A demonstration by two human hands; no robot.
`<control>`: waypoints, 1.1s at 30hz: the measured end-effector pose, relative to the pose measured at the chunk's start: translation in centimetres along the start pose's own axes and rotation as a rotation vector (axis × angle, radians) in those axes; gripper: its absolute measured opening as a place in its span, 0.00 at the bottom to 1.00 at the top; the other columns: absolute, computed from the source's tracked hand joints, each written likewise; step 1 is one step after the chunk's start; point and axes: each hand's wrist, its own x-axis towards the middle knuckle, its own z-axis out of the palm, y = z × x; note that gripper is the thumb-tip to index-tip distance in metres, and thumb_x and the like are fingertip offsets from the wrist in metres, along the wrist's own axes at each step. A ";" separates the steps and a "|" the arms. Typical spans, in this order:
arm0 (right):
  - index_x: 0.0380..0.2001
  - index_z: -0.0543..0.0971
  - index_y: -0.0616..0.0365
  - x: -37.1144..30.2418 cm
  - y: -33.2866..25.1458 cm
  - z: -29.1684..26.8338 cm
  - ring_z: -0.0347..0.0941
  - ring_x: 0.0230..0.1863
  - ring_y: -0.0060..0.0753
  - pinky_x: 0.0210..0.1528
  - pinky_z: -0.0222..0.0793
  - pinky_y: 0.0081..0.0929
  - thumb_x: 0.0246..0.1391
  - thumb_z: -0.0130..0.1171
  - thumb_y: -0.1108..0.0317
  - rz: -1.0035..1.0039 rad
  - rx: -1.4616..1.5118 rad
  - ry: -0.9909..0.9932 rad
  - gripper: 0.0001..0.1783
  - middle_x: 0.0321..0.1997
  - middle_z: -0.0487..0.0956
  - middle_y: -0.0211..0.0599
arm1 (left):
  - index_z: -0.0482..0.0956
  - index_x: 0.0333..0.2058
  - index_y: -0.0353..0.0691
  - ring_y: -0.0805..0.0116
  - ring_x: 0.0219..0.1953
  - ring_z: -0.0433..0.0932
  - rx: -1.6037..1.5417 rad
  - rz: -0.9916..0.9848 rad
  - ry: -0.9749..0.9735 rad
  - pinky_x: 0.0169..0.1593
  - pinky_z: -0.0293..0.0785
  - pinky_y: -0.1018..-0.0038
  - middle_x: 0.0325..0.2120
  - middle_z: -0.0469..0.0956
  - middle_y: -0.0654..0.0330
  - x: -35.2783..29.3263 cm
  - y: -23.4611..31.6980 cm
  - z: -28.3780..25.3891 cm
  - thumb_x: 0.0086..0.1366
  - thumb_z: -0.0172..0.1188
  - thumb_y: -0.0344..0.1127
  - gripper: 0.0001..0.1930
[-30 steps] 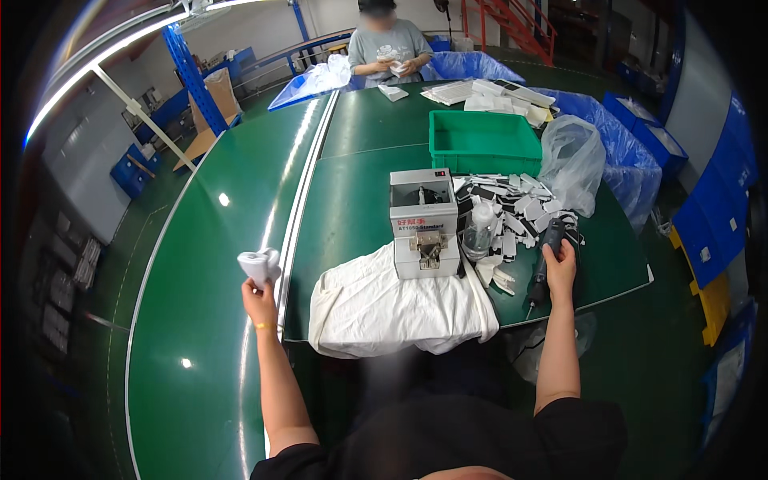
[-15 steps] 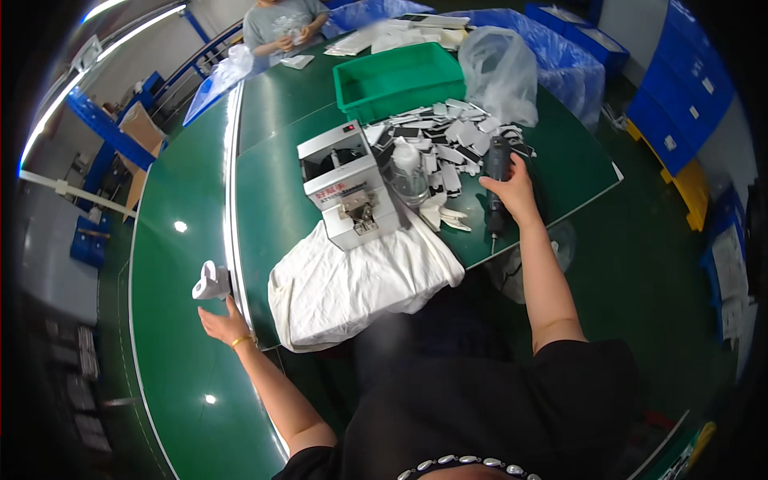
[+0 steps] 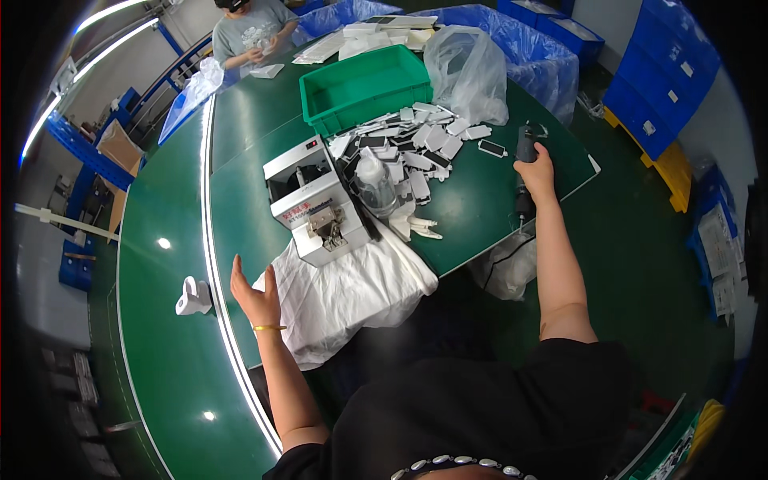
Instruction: Assembling white plastic electronic casings using an electric screwdriver and placing internal components.
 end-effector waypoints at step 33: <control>0.63 0.67 0.67 -4.1 -11.7 15.0 0.76 0.49 0.32 0.53 0.70 0.25 0.38 0.66 0.72 -0.386 0.160 -0.560 0.44 0.53 0.79 0.47 | 0.67 0.60 0.33 0.62 0.58 0.73 -0.541 -0.308 -0.126 0.59 0.70 0.70 0.57 0.72 0.49 3.1 -1.9 7.7 0.71 0.56 0.36 0.22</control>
